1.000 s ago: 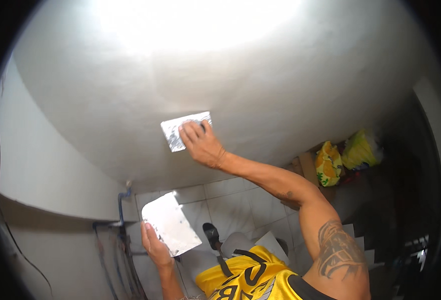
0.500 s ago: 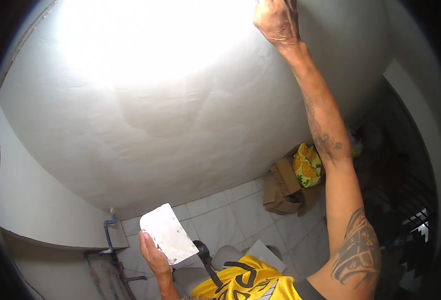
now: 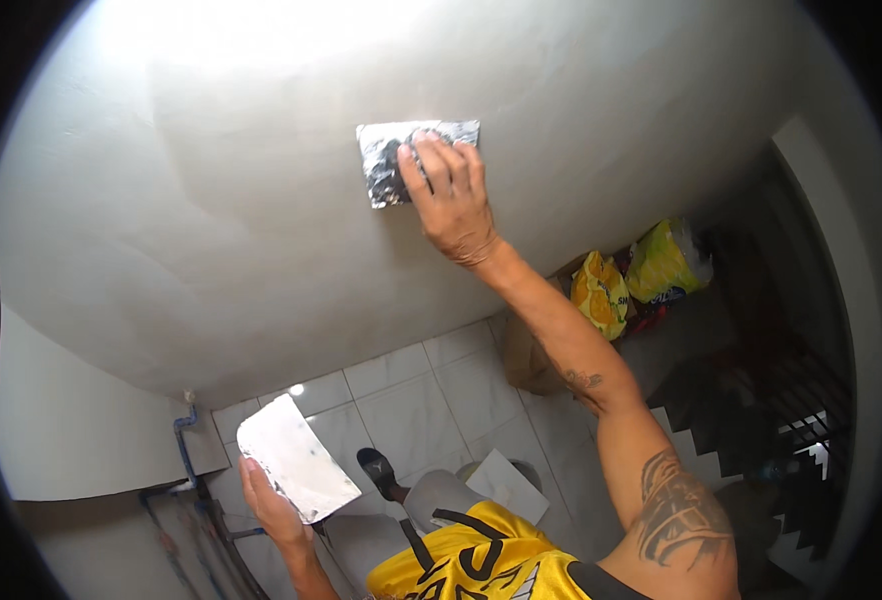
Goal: The person mixes and scoops putty using two putty scrapers, then spreads and smooths the putty across the ceiling.
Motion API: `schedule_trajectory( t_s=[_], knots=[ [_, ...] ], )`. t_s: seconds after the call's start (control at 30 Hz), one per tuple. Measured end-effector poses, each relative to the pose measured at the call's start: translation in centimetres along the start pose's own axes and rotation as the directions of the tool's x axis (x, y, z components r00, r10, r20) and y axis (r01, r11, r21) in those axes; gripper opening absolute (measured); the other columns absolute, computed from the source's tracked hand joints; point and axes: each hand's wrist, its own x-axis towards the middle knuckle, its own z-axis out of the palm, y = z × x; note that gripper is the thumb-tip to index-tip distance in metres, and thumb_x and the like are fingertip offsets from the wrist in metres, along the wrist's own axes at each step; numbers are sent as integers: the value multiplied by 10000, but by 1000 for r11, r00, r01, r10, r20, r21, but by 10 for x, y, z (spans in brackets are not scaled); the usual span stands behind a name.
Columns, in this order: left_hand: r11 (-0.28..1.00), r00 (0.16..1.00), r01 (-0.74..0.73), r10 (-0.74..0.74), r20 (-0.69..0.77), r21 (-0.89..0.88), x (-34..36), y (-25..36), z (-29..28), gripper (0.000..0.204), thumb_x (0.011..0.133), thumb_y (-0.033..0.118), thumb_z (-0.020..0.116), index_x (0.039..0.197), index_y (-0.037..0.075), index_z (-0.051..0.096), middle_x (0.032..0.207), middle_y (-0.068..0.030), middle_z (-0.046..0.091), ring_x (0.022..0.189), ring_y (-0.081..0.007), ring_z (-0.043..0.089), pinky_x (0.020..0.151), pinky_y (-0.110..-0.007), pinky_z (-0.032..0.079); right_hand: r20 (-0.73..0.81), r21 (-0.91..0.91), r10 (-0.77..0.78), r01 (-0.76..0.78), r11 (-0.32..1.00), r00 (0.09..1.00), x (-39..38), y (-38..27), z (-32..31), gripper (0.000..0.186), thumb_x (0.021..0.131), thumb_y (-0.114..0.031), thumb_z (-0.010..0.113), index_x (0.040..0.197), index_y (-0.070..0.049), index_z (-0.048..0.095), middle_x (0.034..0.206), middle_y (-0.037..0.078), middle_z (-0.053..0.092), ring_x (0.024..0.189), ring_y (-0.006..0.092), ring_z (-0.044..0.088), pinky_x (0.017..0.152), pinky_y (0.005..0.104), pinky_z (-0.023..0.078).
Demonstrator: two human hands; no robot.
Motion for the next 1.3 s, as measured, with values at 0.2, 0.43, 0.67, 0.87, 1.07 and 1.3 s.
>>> schedule_trajectory(
  t_s=[0.2, 0.43, 0.67, 0.87, 1.07, 1.3],
  knots=[
    [997, 998, 54, -53, 13, -49, 11, -14, 0, 365, 1043, 267, 401, 1256, -21, 472, 1097, -107, 595, 983, -167, 600, 859, -301, 480, 186, 236, -16, -29, 971, 982, -58, -44, -17, 490, 790, 17, 577, 1278, 8, 537, 1269, 181, 529, 1156, 315, 529, 970, 480, 411],
    [985, 975, 171, -165, 151, -27, 49, -34, 65, 331, 1023, 198, 464, 1279, -13, 475, 1118, -94, 605, 994, -145, 594, 866, -291, 475, 844, 477, 411, -831, -286, 344, -77, -73, -80, 206, 939, -26, 509, 1132, -3, 581, 953, 53, 610, 872, 115, 563, 783, 290, 460],
    [831, 811, 534, -450, 374, -157, 50, -44, 143, 358, 1010, 171, 486, 1306, -29, 467, 1163, -112, 614, 1032, -186, 619, 877, -322, 522, 738, 667, 331, -710, -224, 588, -91, -65, -122, 250, 910, -59, 582, 1155, -11, 589, 1104, 132, 645, 1011, 201, 626, 865, 348, 505],
    [780, 725, 616, -504, 469, -115, 50, -31, 189, 340, 1002, 149, 482, 1297, -18, 481, 1175, -127, 618, 1022, -196, 632, 875, -316, 535, 349, 893, 30, -342, 292, 937, -107, -32, -130, 373, 867, -115, 632, 1226, -23, 581, 1300, 172, 595, 1231, 303, 564, 1063, 456, 428],
    [875, 743, 480, -449, 496, 73, 35, -16, 232, 326, 1003, 150, 469, 1280, -22, 489, 1154, -122, 626, 993, -195, 647, 845, -323, 556, 423, 766, 53, -388, 512, 905, -146, 21, -155, 379, 866, -63, 601, 1244, -45, 588, 1302, 158, 600, 1226, 287, 569, 1070, 447, 427],
    [939, 763, 277, -345, 546, 205, 27, 19, 270, 435, 986, 212, 479, 1319, -59, 410, 1052, -159, 621, 765, -198, 691, 599, -290, 613, 828, 443, 488, -855, -270, 275, -175, 43, -213, 277, 934, -3, 503, 1191, -36, 604, 1040, 42, 641, 952, 106, 617, 856, 292, 511]
  ],
)
